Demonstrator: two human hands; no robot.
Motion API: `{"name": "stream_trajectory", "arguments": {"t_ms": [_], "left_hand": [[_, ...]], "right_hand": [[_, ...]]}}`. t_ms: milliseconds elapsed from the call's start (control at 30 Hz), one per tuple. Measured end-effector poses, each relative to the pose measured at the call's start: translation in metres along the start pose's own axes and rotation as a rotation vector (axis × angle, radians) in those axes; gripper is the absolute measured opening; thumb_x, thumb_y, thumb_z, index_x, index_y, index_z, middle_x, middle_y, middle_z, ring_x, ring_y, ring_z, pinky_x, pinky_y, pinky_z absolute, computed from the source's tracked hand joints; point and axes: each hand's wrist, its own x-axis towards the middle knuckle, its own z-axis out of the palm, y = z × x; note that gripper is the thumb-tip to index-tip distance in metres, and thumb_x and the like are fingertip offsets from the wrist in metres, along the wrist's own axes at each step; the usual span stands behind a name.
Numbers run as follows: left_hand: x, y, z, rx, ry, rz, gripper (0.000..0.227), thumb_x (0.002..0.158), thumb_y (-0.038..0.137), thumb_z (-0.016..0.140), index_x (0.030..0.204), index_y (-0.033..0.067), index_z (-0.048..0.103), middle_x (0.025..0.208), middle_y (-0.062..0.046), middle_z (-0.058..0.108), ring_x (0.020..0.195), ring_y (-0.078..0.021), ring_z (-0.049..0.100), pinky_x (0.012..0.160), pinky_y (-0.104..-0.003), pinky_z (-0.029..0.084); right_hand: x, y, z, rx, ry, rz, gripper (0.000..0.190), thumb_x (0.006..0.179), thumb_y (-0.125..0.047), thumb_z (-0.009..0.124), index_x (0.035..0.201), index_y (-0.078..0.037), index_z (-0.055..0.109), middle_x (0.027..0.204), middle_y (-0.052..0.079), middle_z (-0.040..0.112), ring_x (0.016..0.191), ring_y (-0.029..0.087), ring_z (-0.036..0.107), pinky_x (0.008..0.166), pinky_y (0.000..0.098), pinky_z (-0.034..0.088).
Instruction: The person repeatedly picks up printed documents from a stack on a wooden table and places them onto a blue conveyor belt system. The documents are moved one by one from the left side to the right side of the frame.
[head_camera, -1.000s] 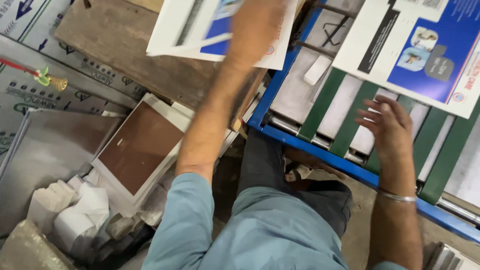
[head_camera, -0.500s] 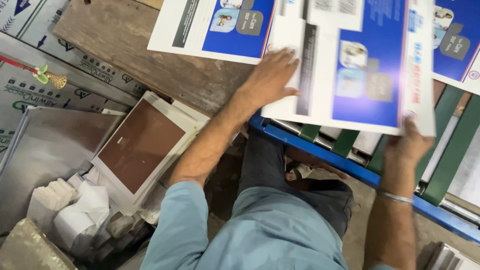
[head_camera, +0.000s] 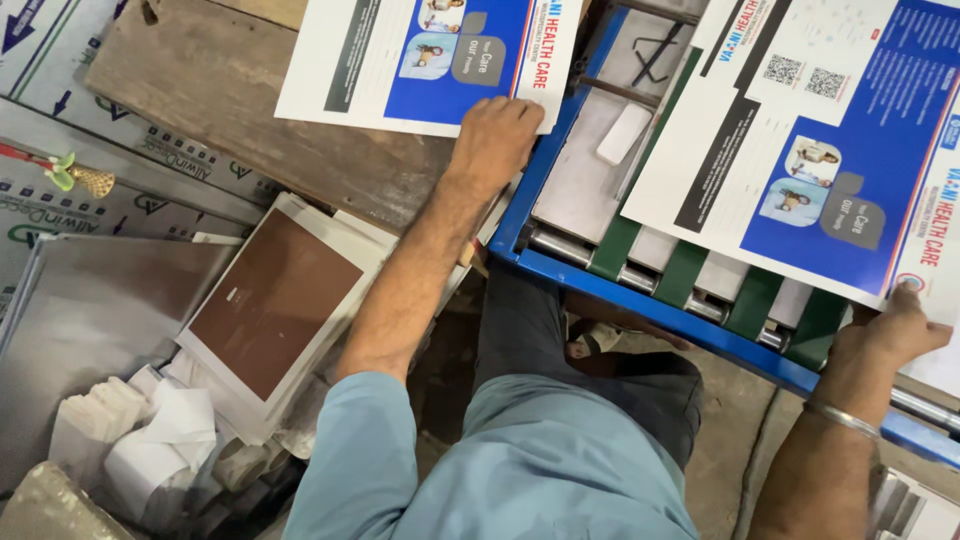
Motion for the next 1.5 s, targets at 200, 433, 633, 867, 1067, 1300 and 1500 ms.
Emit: {"name": "stream_trajectory", "arguments": {"t_ms": [200, 433, 633, 867, 1067, 1300, 1500], "left_hand": [[-0.002, 0.000, -0.009, -0.100, 0.028, 0.001, 0.030, 0.076, 0.006, 0.078, 0.104, 0.0091, 0.067, 0.089, -0.006, 0.063, 0.086, -0.0281, 0.061, 0.075, -0.044, 0.048], [-0.002, 0.004, -0.014, -0.154, -0.004, -0.007, 0.034, 0.074, 0.021, 0.087, 0.101, 0.0093, 0.068, 0.091, -0.004, 0.061, 0.088, -0.0268, 0.059, 0.076, -0.043, 0.048], [0.003, 0.007, -0.018, -0.233, -0.001, -0.056, 0.041, 0.080, 0.037, 0.090, 0.099, 0.0059, 0.070, 0.095, -0.007, 0.061, 0.089, -0.0286, 0.058, 0.077, -0.044, 0.048], [0.004, 0.010, -0.017, -0.201, -0.008, -0.127, 0.045, 0.085, 0.039, 0.088, 0.107, 0.0046, 0.071, 0.110, -0.010, 0.065, 0.106, -0.0304, 0.060, 0.091, -0.046, 0.048], [0.003, 0.010, -0.012, -0.159, -0.071, -0.150, 0.055, 0.083, 0.047, 0.088, 0.112, 0.0035, 0.070, 0.118, -0.014, 0.066, 0.115, -0.0343, 0.059, 0.097, -0.050, 0.046], [0.001, 0.007, -0.007, -0.124, -0.077, -0.130, 0.052, 0.080, 0.038, 0.088, 0.115, 0.0038, 0.069, 0.121, -0.015, 0.066, 0.117, -0.0346, 0.059, 0.098, -0.051, 0.045], [0.000, 0.008, -0.012, -0.148, -0.108, -0.166, 0.046, 0.079, 0.028, 0.086, 0.116, 0.0069, 0.068, 0.120, -0.010, 0.066, 0.119, -0.0315, 0.059, 0.100, -0.048, 0.046]], "right_hand": [[0.004, 0.019, -0.022, -0.059, 0.045, -0.011, 0.048, 0.104, 0.000, 0.067, 0.135, -0.007, 0.031, 0.138, 0.021, 0.055, 0.120, 0.033, 0.077, 0.091, 0.0512, 0.073], [-0.022, 0.023, -0.044, -0.079, 0.001, 0.005, 0.046, 0.106, 0.002, 0.064, 0.140, -0.005, 0.034, 0.142, 0.020, 0.056, 0.124, 0.033, 0.071, 0.096, 0.0505, 0.074], [-0.046, 0.019, -0.067, -0.107, 0.004, 0.004, 0.044, 0.105, 0.001, 0.067, 0.140, -0.004, 0.040, 0.142, 0.019, 0.064, 0.124, 0.031, 0.076, 0.093, 0.0464, 0.073], [-0.050, 0.026, -0.081, -0.045, -0.106, -0.042, 0.045, 0.111, 0.004, 0.065, 0.149, 0.001, 0.042, 0.148, 0.023, 0.065, 0.126, 0.033, 0.078, 0.095, 0.0447, 0.071], [-0.042, 0.021, -0.055, -0.141, -0.007, -0.017, 0.047, 0.107, -0.002, 0.066, 0.142, -0.007, 0.036, 0.138, 0.017, 0.062, 0.118, 0.028, 0.076, 0.086, 0.0388, 0.077], [-0.031, 0.009, -0.001, -0.138, -0.086, -0.038, 0.038, 0.109, -0.001, 0.060, 0.144, 0.000, 0.044, 0.139, 0.020, 0.067, 0.117, 0.030, 0.080, 0.087, 0.0390, 0.075], [-0.022, 0.004, 0.023, 0.049, -0.303, 0.076, 0.039, 0.111, -0.003, 0.047, 0.150, 0.005, 0.044, 0.142, 0.023, 0.063, 0.122, 0.033, 0.077, 0.095, 0.0472, 0.069]]}}
